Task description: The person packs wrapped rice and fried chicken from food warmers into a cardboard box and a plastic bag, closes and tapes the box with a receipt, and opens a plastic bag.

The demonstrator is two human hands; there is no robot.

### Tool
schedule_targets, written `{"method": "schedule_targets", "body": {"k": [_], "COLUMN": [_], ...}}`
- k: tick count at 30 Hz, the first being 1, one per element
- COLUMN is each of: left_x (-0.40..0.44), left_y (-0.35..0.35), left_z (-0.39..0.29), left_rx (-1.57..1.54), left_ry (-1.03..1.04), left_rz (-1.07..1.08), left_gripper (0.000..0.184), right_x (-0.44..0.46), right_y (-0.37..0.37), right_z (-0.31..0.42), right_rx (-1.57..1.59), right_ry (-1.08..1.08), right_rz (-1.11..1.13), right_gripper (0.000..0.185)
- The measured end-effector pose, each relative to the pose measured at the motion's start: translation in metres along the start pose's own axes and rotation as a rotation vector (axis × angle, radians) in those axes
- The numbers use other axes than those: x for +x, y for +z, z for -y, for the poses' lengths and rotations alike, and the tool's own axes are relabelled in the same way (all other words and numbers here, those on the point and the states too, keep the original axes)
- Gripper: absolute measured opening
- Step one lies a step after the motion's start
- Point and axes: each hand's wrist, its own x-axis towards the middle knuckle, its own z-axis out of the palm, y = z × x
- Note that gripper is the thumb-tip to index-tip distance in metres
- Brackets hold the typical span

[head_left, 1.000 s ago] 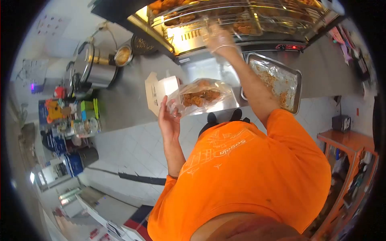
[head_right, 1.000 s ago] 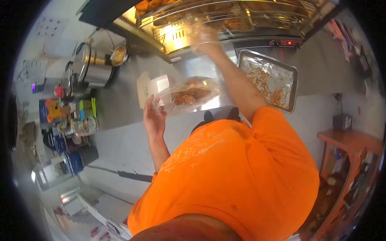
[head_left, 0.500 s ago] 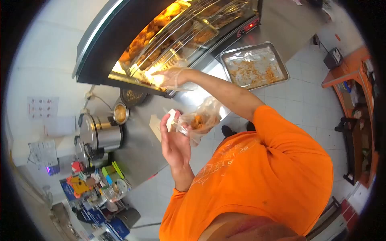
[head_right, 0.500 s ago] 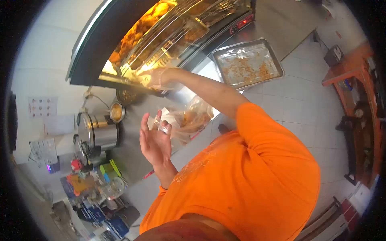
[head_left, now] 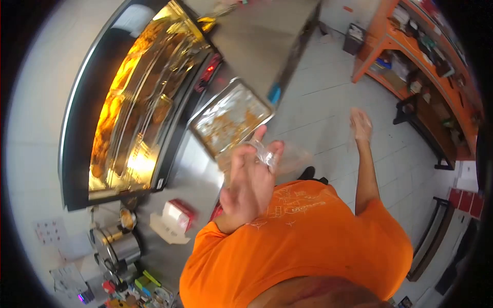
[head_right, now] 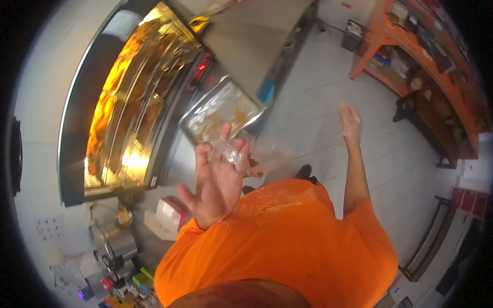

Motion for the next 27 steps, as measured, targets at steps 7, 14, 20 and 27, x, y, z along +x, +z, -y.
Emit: {"method": "schedule_targets", "body": {"k": [7,14,20,27], "left_x": [0.146,0.301,0.454,0.481], "left_y": [-0.092,-0.278,-0.381,-0.482], "left_z": [0.237,0.512,0.595,0.621], "left_rx": [-0.139,-0.04,-0.041,-0.01], "left_ry": [-0.311,-0.479,-0.476,-0.535], "left_rz": [-0.765,-1.168,-1.189,-1.115], "left_gripper": [0.026,0.027,0.025,0.018], "right_x": [-0.001,0.081,0.182,0.215], "right_y": [-0.204,-0.157,-0.123,-0.124], "right_z": [-0.072,-0.1,-0.093,-0.126], "right_rx": [-0.107,-0.058,-0.314,-0.29], "right_ry": [0.325,0.333,0.317,0.74], "right_rz": [-0.23,-0.047,0.126,-0.033], "right_gripper": [0.029,0.029,0.029,0.042]}}
